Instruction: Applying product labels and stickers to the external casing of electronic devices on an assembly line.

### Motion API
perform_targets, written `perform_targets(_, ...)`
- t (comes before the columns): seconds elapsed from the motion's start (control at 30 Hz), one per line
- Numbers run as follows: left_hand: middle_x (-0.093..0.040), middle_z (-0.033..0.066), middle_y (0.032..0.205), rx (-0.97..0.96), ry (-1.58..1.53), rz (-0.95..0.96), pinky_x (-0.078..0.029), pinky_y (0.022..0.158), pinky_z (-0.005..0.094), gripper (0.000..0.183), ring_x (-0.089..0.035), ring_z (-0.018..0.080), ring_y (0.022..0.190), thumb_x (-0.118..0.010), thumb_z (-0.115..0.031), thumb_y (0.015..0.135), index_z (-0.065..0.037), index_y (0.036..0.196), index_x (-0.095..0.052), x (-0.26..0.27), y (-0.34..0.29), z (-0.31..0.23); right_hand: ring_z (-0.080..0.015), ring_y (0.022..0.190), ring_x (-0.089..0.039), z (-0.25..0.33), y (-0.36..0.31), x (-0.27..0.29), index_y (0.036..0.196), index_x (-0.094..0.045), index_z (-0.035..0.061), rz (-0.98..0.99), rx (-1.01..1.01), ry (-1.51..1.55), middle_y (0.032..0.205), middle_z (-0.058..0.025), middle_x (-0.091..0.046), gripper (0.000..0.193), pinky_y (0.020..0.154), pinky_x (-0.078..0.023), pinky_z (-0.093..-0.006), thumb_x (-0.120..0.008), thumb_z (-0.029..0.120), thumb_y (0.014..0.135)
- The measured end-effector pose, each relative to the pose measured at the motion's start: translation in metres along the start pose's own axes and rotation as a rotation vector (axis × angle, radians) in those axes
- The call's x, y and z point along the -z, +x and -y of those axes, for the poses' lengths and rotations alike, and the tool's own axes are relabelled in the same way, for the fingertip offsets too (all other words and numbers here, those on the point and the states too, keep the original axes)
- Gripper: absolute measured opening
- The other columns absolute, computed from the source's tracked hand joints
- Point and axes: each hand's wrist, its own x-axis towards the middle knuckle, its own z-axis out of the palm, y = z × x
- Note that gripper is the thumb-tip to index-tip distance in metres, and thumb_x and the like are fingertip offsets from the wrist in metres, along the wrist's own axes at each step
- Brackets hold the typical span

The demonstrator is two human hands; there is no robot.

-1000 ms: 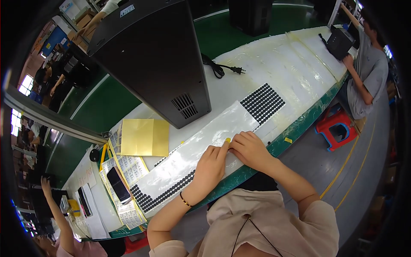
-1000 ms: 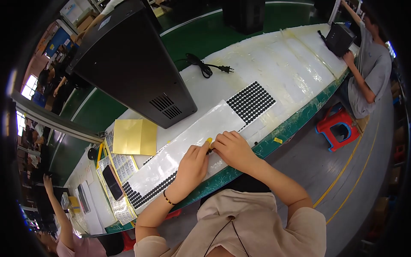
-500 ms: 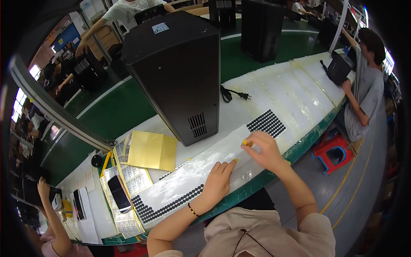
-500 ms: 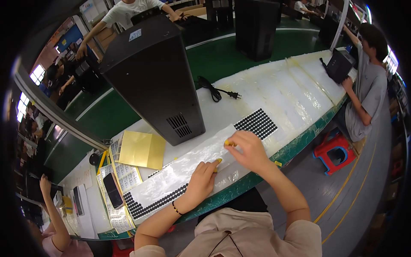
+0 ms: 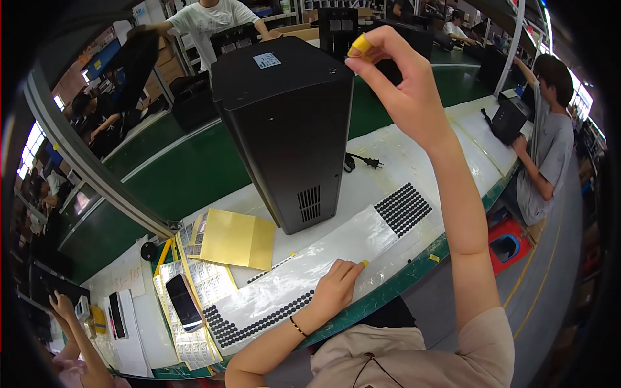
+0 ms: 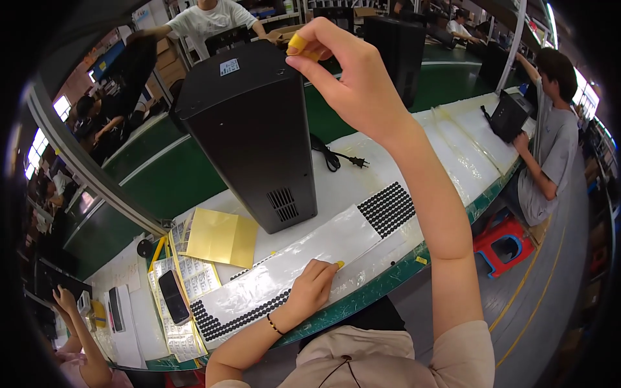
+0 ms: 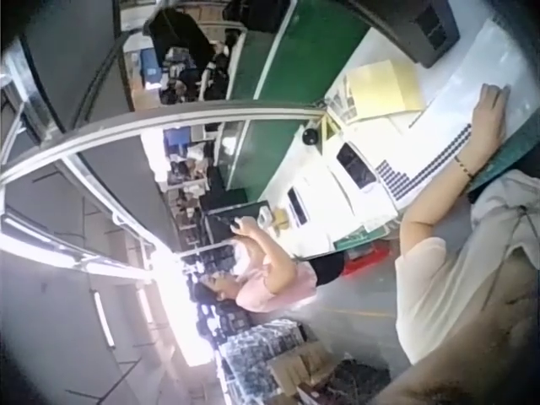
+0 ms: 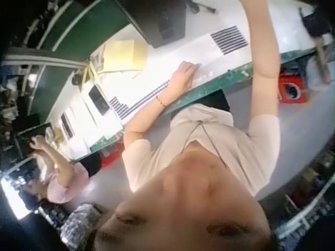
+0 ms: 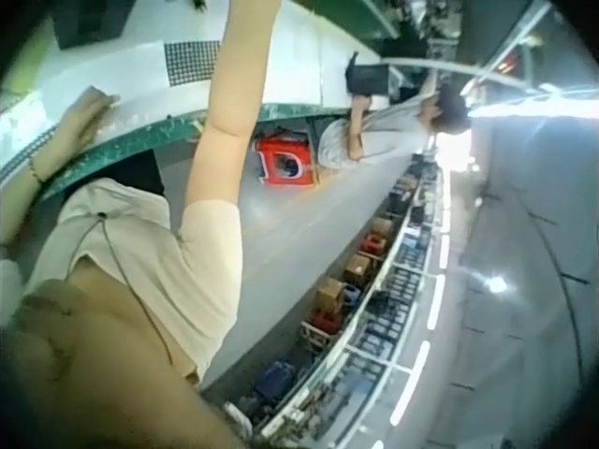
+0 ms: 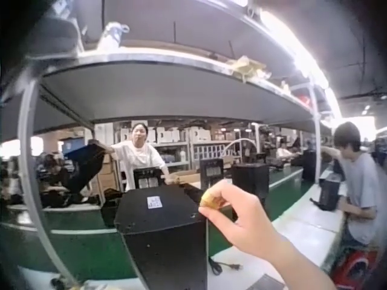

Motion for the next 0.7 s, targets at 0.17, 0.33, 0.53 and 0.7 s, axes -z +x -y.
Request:
perform_targets(0.17, -0.058, 0.0106, 0.089, 0.040, 0.001, -0.025, -0.049, 0.066, 0.0354, 0.029, -0.057, 0.0286, 0.081, -0.061, 0.005, 0.078, -0.003, 0.106, -0.061, 0.001, 0.002, 0.001, -0.0131, 0.083, -0.056, -0.003, 0.016, -0.001, 0.096, -0.055, 0.0012, 0.197, -0.019, -0.013, 0.086, -0.0039, -0.060, 0.013, 0.080, -0.045, -0.0260, -0.063, 0.007, 0.088)
perform_targets(0.33, -0.059, 0.0082, 0.085, 0.047, 0.057, -0.030, -0.049, 0.061, 0.0342, 0.027, -0.058, 0.0266, 0.078, -0.062, 0.002, 0.078, -0.005, 0.105, -0.062, 0.004, 0.001, 0.000, -0.0182, 0.081, -0.057, 0.004, 0.030, 0.004, 0.096, -0.055, 0.0016, 0.324, 0.102, -0.261, 0.087, -0.0066, -0.060, 0.011, 0.077, -0.046, -0.0280, -0.061, 0.006, 0.088)
perform_targets(0.53, -0.059, 0.0080, 0.084, 0.056, 0.036, -0.042, -0.049, 0.061, 0.0340, 0.025, -0.058, 0.0261, 0.078, -0.062, 0.001, 0.079, -0.005, 0.104, -0.062, 0.003, 0.002, 0.001, -0.0266, 0.077, -0.056, 0.000, 0.031, 0.003, 0.095, -0.057, 0.0040, 0.321, 0.372, -0.480, 0.085, -0.0078, -0.060, 0.012, 0.070, -0.046, -0.0330, -0.062, 0.002, 0.084)
perform_targets(0.7, -0.059, 0.0082, 0.083, 0.059, 0.038, -0.044, -0.049, 0.061, 0.0338, 0.024, -0.058, 0.0260, 0.078, -0.062, 0.000, 0.080, -0.005, 0.103, -0.062, 0.003, 0.001, 0.002, -0.0256, 0.075, -0.058, 0.004, 0.021, -0.002, 0.093, -0.058, 0.0032, 0.191, 0.433, -0.452, 0.081, -0.0072, -0.062, 0.013, 0.069, -0.047, -0.0327, -0.065, 0.001, 0.082)
